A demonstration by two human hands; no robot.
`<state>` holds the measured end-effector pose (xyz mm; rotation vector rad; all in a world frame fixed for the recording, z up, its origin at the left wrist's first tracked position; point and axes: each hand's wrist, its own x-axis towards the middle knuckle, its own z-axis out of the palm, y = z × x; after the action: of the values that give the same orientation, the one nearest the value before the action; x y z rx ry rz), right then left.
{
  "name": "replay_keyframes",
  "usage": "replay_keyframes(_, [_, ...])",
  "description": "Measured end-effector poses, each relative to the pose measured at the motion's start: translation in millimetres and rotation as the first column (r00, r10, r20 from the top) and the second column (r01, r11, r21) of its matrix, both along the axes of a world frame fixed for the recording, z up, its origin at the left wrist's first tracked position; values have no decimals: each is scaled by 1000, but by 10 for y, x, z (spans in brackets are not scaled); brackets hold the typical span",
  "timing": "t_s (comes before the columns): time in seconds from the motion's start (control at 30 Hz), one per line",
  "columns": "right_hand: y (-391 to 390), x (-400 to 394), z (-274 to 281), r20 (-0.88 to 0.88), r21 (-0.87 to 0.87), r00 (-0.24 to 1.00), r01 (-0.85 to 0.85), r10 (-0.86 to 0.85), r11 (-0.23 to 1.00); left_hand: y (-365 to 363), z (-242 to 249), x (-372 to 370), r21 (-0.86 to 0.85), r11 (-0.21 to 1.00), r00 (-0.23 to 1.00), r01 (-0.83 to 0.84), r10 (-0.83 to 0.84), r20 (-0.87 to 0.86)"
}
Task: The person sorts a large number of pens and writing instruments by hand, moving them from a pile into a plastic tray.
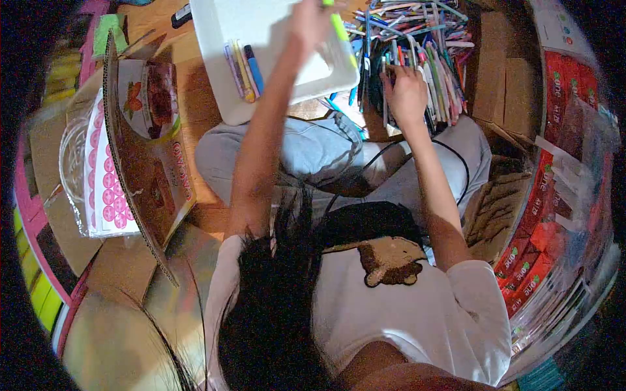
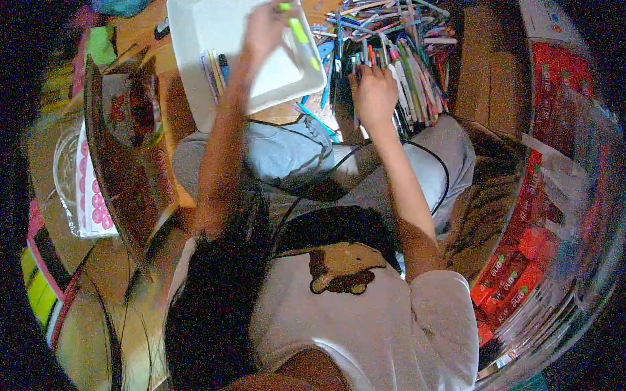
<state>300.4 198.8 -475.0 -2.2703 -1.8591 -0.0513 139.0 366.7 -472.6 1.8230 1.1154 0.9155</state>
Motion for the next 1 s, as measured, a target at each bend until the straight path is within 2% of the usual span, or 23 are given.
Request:
replay_keyframes(0.03, [-3, -9, 13, 12, -26, 1000, 5, -5, 1000, 261, -161, -282, -47, 996, 981, -75, 66, -182])
replay_keyframes(0.07, [-2, -18, 44, 26, -51, 1000, 12, -10, 999, 340, -92, -548, -143, 989, 992, -27, 9, -124])
replay_keyframes(0.1, [-6, -27, 57, 41, -77, 999, 19, -16, 997, 347, -111, -760, -23, 999, 975, -24, 18, -222])
replay_keyframes(0.13, [-11, -8, 22, 65, -94, 998, -3, 10, 996, 342, -64, -926, -248, 966, 937, -78, -14, -348])
replay_keyframes(0.23, [-18, 0, 42, 60, -66, 997, -41, 45, 997, 282, -630, -1277, -1, 994, 898, -105, 94, -430])
replay_keyframes(0.33, [20, -49, 80, 153, -141, 988, 10, 12, 990, 157, -709, -1266, 40, 998, 838, -42, 57, -543])
replay_keyframes(0.43, [10, -73, 72, 215, -141, 976, -11, 42, 990, 160, -686, -1310, 139, 990, 841, 12, 65, -537])
replay_keyframes(0.57, [32, -101, -52, 293, -172, 955, 14, 38, 985, 75, -609, -1299, 76, 996, 799, -47, 83, -596])
replay_keyframes(0.67, [46, -143, -72, 243, -177, 970, 23, 20, 984, 48, -570, -1298, 77, 996, 781, -43, 82, -619])
replay_keyframes(0.77, [30, -153, 80, 111, -232, 994, 39, -13, 972, 90, -615, -1309, 57, 998, 782, 3, 34, -622])
replay_keyframes(0.8, [52, -128, 73, 86, -173, 995, 60, -45, 983, 114, -648, -1327, 45, 999, 784, 9, 21, -620])
replay_keyframes(0.93, [190, -170, 376, -232, -135, 968, 71, -101, 988, 193, -725, -1369, 38, 998, 787, 55, -20, -617])
replay_keyframes(1.0, [333, -289, 415, -410, -79, 911, 8, -40, 997, 259, -821, -1377, 16, 998, 764, 63, -38, -644])
